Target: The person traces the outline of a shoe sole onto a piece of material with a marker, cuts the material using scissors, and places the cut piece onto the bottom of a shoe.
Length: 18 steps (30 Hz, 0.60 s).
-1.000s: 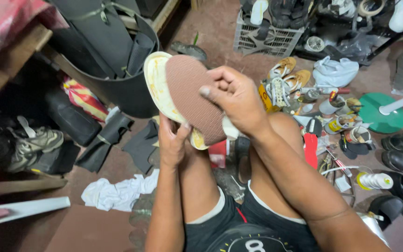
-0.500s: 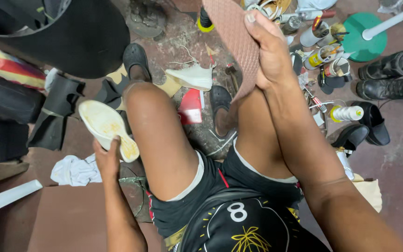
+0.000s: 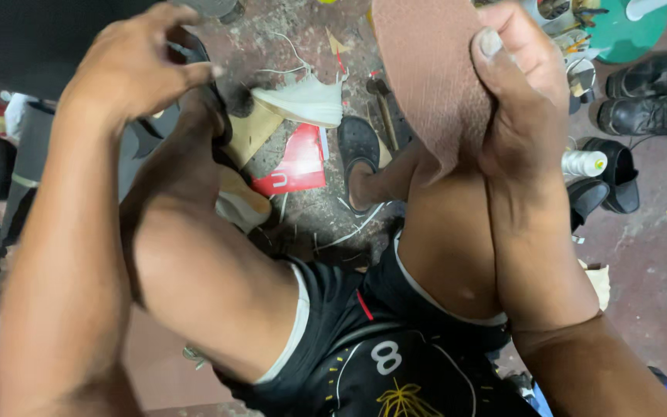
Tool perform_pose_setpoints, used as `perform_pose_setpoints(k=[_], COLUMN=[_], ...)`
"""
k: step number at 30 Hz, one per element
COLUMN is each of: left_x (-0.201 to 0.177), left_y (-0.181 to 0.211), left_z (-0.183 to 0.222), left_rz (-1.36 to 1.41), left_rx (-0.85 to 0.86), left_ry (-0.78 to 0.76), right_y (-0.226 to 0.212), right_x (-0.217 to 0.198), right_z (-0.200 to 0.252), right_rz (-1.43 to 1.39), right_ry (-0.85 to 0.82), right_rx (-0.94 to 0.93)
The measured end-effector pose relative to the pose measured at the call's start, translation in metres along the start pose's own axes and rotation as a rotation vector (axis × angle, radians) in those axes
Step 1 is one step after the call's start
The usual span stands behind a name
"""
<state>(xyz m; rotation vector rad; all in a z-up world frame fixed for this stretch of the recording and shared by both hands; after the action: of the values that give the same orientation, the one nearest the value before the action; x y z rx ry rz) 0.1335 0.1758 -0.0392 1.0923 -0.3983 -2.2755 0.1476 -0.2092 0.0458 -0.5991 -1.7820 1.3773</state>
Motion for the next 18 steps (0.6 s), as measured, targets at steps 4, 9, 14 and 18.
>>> perform_pose_setpoints(k=[4, 9, 14, 18], left_x=[0.05, 0.171, 0.271, 0.261], left_y=[-0.009, -0.092, -0.148, -0.142], left_z=[-0.124, -0.235, -0.267, -0.264], left_rz=[-0.668, -0.642, -0.34, -0.261], left_rx=[0.006, -0.206, -0.11, 0.022], left_ry=[-0.234, -0.194, 0.044, -0.062], right_y=[0.0, -0.002, -0.008, -0.005], right_x=[-0.005, -0.004, -0.001, -0.008], right_z=[0.004, 0.002, 0.004, -0.01], right_rz=[0.004, -0.107, -0.034, -0.052], right_ry=[0.065, 0.106, 0.173, 0.16], right_rx=[0.038, 0.046, 0.12, 0.123])
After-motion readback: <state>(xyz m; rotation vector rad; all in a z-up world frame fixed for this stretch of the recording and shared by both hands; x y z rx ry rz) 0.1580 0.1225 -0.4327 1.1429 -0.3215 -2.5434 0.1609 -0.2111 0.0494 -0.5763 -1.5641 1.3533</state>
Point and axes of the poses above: each hand's wrist, its own z-axis away from the middle knuckle, its own x-axis out of the palm, y = z × x, the point moved 5 cm from there along -z, towards the middle knuckle, and after that the axes turned 14 degrees about -y, right-handed, at the moved point
